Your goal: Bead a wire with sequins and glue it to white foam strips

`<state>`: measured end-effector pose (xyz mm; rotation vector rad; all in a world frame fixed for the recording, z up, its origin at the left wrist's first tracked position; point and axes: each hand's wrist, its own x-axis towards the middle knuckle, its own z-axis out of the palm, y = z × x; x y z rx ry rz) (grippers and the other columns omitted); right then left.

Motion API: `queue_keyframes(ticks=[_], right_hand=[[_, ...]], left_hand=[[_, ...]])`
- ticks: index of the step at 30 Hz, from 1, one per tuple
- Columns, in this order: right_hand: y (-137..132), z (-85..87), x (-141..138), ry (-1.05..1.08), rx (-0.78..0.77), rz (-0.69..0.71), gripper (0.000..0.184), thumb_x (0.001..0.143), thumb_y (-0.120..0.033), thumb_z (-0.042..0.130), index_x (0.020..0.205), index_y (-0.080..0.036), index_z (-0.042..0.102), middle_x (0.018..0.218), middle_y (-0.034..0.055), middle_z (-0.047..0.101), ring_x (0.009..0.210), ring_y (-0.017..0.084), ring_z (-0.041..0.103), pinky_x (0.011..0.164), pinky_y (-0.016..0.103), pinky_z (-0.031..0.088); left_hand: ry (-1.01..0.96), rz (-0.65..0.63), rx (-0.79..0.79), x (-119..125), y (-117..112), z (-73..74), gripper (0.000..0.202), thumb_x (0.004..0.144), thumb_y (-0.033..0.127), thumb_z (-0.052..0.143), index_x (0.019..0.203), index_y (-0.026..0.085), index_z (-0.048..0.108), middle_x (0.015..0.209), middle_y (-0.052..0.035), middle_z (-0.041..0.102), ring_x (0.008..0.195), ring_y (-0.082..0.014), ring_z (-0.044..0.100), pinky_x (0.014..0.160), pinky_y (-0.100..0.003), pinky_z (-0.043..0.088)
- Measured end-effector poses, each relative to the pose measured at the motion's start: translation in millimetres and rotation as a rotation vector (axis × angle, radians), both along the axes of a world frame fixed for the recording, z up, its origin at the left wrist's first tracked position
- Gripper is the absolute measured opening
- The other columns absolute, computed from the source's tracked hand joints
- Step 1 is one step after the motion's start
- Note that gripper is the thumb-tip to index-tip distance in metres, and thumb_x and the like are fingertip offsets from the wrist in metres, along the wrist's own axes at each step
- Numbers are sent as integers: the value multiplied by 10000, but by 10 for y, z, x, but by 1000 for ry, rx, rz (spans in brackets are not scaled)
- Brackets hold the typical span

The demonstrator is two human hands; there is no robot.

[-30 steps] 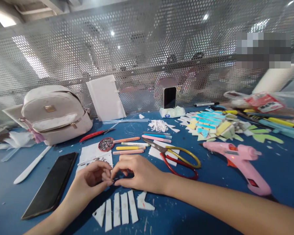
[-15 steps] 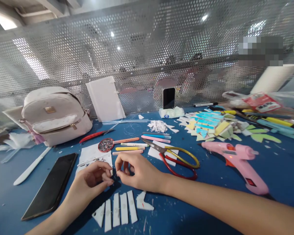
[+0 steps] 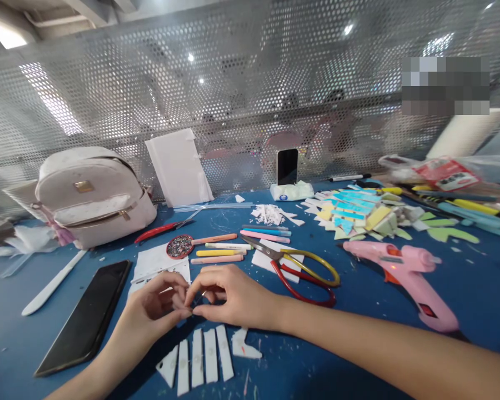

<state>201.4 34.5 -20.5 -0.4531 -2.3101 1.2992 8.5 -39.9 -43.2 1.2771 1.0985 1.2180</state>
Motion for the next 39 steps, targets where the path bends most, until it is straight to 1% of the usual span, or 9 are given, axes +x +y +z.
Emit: queue_keyframes(ticks=[6,12,17,22,26,33,35,37,39], right_hand=[[-4,-15,-9,43,98,-62,40,791,-187,741,828,-182,755,673,-43,436,614,85,439,555,212,320],[-38,11,-11,47,110,-105,49,799,-123,659,806,-168,678,745,-21,514,646,96,475,555,206,356],[-25,-10,-9,42,8,-139,65,836,-113,527,846,-168,560,754,-27,535,563,73,437,501,191,342],[-1,-84,-3,40,-39,-129,100,793,-96,519,854,-174,530,704,-42,519,537,74,412,501,197,342],[15,-98,-4,52,0,-129,145,735,-55,526,812,-172,562,683,-49,509,540,71,410,503,191,330],[39,-83,-3,64,17,-64,264,731,-4,518,819,-164,708,768,-1,668,592,85,506,535,193,373],[44,-93,6,61,-6,-57,198,776,-56,579,844,-164,731,781,11,674,592,86,537,529,190,387],[45,-108,15,66,-83,-51,96,819,-166,647,849,-157,738,784,19,665,546,74,561,508,185,412],[46,-123,20,92,-159,-47,125,825,-265,689,828,-149,737,770,19,655,497,65,569,486,182,436]], left_hand=[[-89,-36,-22,-17,12,-44,382,690,62,778,982,208,579,773,53,569,624,-57,581,613,-163,477],[-102,-9,-14,7,-4,-37,353,692,77,759,972,208,589,767,51,567,623,-70,576,619,-183,487],[-8,67,26,32,-48,3,303,709,69,714,960,193,599,731,51,552,648,-93,593,696,-227,516],[93,119,74,43,-97,30,268,731,82,697,954,199,607,750,41,576,660,-101,614,710,-225,532],[212,129,175,18,-137,22,247,766,72,661,961,216,611,786,23,608,690,-118,640,706,-224,546],[430,71,382,-39,-174,37,219,810,66,642,964,221,618,815,-15,641,708,-153,666,661,-241,551],[446,74,402,-44,-176,37,212,813,70,649,959,221,620,815,-18,649,715,-159,667,666,-249,550],[439,81,408,-48,-180,30,207,813,78,666,957,222,625,813,-21,659,716,-163,670,671,-254,550],[414,88,406,-54,-188,21,209,808,84,682,955,224,634,807,-19,666,709,-167,673,672,-260,552]])
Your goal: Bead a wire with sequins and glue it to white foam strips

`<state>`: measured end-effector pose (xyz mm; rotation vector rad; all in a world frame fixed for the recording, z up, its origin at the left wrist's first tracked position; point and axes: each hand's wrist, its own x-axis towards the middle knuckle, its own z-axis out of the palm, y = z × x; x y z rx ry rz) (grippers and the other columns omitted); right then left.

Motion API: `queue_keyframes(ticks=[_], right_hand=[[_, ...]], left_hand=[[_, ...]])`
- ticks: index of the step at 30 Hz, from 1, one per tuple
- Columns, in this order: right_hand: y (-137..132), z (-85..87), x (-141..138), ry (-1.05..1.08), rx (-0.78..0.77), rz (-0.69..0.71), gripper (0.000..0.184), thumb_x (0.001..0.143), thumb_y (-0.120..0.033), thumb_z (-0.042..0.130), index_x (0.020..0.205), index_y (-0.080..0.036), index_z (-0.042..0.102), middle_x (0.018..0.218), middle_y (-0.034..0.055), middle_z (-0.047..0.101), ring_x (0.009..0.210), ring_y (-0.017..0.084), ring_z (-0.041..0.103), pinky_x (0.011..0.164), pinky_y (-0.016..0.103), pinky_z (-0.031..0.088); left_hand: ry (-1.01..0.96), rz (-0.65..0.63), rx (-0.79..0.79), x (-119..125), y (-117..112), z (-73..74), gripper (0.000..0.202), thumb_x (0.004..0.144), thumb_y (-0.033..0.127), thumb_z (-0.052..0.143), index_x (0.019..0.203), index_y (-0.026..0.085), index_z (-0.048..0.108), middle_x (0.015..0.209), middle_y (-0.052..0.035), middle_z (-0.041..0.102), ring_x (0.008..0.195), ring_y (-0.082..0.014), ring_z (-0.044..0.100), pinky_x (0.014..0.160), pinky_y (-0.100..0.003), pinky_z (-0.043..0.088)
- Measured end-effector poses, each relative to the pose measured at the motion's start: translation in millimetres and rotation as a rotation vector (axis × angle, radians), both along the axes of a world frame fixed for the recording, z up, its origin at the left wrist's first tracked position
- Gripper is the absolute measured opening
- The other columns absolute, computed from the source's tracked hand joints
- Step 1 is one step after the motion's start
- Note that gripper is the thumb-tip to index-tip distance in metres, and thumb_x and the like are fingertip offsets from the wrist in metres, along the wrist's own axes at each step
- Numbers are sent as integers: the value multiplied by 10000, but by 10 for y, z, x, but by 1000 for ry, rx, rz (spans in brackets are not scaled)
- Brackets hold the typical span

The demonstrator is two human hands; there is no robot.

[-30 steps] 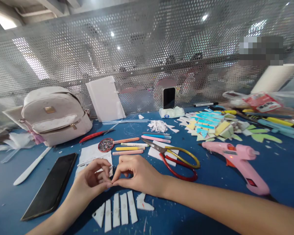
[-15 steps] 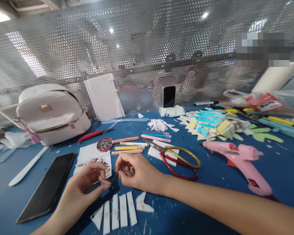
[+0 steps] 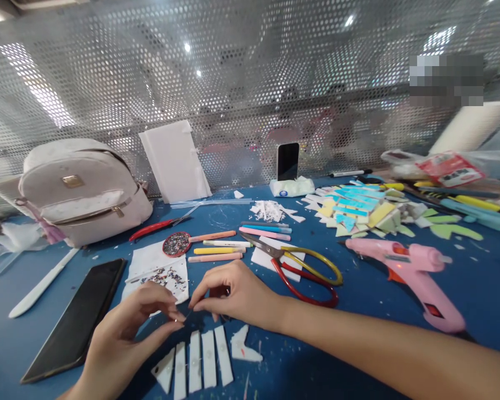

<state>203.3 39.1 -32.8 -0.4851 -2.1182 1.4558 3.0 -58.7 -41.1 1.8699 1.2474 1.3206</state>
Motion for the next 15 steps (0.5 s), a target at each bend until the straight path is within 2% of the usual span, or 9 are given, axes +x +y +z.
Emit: queue_keyframes(ticks=[6,12,15], right_hand=[[1,-8,-8,72,-114,-49,245,763,-387,761,766,-149,705,700,-9,602,452,55,510,422,170,407],[-1,34,-1,121,-30,-67,227,815,-365,718,741,-157,664,736,-4,598,589,86,489,547,208,406],[-6,50,2,137,-36,-76,243,814,-379,714,732,-159,653,736,-2,597,597,91,477,552,215,394]], left_hand=[[-45,21,43,-13,-5,29,235,787,62,707,937,235,652,788,-8,686,710,-167,674,673,-259,544],[-136,57,25,17,0,44,226,767,67,724,904,238,672,769,2,676,693,-157,669,670,-246,548],[-160,65,-8,23,-6,25,215,760,72,729,903,225,681,773,-8,676,693,-170,679,671,-264,564]])
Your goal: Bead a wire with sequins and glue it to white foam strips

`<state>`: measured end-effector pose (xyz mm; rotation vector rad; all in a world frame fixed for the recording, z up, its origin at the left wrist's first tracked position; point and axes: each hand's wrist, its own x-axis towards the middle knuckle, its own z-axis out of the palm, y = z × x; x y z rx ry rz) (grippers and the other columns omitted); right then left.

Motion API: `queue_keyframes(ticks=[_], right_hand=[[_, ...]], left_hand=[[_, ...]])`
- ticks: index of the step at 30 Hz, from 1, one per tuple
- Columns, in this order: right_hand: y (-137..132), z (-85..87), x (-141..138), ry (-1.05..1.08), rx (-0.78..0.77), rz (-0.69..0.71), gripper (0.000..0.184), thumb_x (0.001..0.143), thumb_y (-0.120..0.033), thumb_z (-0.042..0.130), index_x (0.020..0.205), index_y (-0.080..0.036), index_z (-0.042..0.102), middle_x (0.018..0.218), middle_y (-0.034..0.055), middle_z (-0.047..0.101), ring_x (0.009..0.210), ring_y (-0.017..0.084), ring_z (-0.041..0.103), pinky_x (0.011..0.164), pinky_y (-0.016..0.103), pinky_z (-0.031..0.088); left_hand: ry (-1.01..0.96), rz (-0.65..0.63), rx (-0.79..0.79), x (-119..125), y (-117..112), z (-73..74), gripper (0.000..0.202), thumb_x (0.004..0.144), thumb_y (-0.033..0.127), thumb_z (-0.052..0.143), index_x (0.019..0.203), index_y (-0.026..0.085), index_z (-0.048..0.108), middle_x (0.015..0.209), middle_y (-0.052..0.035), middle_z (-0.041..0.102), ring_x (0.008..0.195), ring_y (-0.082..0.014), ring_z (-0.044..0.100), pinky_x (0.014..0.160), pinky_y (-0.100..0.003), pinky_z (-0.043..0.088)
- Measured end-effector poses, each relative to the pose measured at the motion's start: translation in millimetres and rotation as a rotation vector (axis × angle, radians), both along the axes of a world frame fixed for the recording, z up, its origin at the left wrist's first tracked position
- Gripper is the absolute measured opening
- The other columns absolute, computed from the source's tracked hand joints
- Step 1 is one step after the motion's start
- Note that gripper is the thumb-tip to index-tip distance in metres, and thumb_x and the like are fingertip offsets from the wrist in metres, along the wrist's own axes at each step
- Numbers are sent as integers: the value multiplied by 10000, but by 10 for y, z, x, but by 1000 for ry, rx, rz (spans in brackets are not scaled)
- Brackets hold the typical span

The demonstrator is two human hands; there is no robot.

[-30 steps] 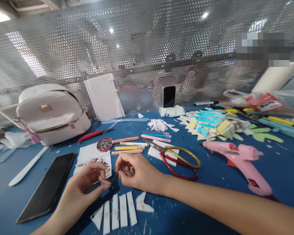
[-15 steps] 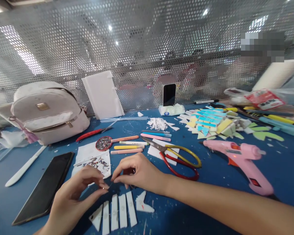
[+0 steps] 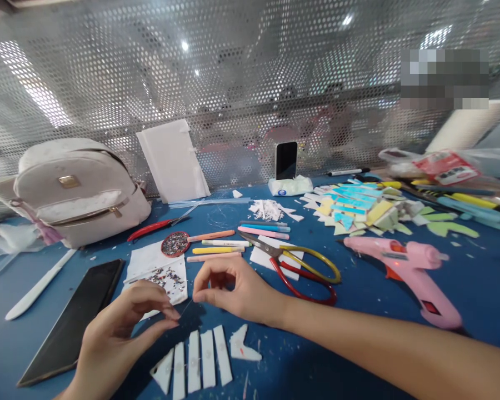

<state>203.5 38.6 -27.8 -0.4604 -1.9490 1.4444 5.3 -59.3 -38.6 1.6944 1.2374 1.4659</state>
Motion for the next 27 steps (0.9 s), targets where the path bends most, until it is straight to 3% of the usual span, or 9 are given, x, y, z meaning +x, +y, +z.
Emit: queue_keyframes(ticks=[8,27], right_hand=[[-3,7,-5,20,-49,-42,264,819,-389,699,714,-161,619,697,-17,566,564,82,442,536,215,363],[17,-27,9,-18,123,-105,117,838,-226,655,744,-157,640,718,-7,593,569,84,455,525,215,357]], left_hand=[[-43,-8,-58,0,4,2,245,759,47,706,912,235,675,824,7,661,704,-154,709,691,-246,585],[-177,50,-157,50,-20,21,284,728,57,705,957,213,641,840,17,660,682,-164,743,681,-233,612]])
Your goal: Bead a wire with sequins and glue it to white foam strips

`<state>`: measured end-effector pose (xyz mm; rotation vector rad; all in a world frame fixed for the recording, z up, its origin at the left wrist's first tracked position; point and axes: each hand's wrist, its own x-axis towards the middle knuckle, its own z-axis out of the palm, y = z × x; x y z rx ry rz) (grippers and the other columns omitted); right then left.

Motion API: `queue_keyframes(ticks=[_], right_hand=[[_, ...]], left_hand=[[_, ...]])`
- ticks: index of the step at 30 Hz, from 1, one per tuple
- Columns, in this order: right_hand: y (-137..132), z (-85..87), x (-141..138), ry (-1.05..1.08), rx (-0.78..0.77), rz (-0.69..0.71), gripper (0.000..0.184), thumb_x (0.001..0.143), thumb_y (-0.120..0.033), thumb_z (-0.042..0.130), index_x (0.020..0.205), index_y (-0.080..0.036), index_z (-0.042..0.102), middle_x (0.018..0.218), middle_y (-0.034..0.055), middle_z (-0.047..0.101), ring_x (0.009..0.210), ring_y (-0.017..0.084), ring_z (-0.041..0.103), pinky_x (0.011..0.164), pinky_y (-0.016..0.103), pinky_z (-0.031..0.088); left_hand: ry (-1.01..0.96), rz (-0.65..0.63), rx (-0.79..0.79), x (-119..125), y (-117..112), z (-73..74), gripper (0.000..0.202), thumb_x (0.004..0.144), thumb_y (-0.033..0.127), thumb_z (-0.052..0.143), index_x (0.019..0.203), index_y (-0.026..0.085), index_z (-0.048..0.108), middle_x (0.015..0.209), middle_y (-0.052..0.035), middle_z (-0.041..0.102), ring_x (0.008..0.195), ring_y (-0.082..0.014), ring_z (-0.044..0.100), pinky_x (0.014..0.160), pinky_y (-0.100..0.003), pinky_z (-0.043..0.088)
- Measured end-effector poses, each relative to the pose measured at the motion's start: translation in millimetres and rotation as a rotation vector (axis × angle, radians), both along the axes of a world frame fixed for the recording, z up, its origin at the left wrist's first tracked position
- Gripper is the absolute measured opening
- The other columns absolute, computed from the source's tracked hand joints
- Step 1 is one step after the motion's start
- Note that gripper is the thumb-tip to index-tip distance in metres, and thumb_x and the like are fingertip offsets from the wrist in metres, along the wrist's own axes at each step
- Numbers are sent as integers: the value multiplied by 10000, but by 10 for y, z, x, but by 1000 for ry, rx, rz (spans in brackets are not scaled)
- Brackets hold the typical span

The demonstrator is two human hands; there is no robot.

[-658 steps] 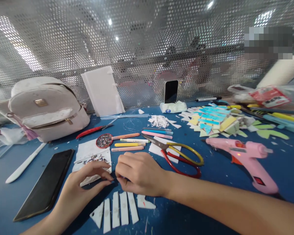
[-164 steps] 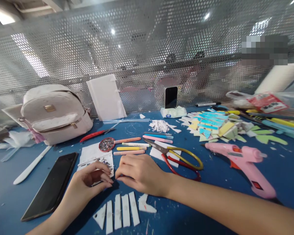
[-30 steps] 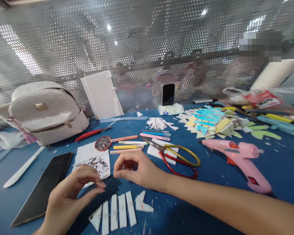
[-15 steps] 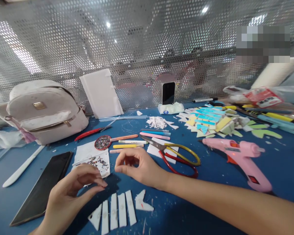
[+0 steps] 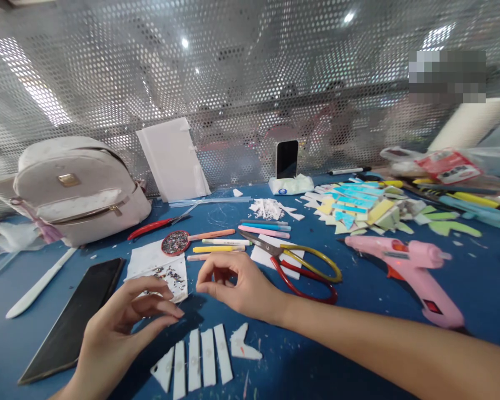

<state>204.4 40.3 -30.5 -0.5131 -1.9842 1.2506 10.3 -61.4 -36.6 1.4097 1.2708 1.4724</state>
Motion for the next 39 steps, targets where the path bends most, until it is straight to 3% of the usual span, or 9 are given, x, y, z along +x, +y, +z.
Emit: queue_keyframes(ticks=[16,33,39], right_hand=[[9,0,19,-3,87,-12,104,837,-201,651,747,-148,645,683,-6,577,547,84,441,493,212,343],[-11,17,19,29,124,-10,93,824,-165,666,736,-143,646,664,-26,550,515,60,420,466,186,327],[-10,12,17,45,148,-25,93,818,-164,672,731,-142,646,666,-29,543,511,54,423,452,177,317]], left_hand=[[-42,-4,31,-19,5,-13,399,738,24,686,1050,262,612,908,28,668,702,-150,741,685,-233,609],[15,31,55,-20,13,-21,323,752,103,733,1034,231,641,887,-6,677,679,-159,721,708,-269,607],[-2,17,41,-16,15,-12,339,742,58,705,1027,226,632,892,-1,674,683,-150,721,711,-256,604]])
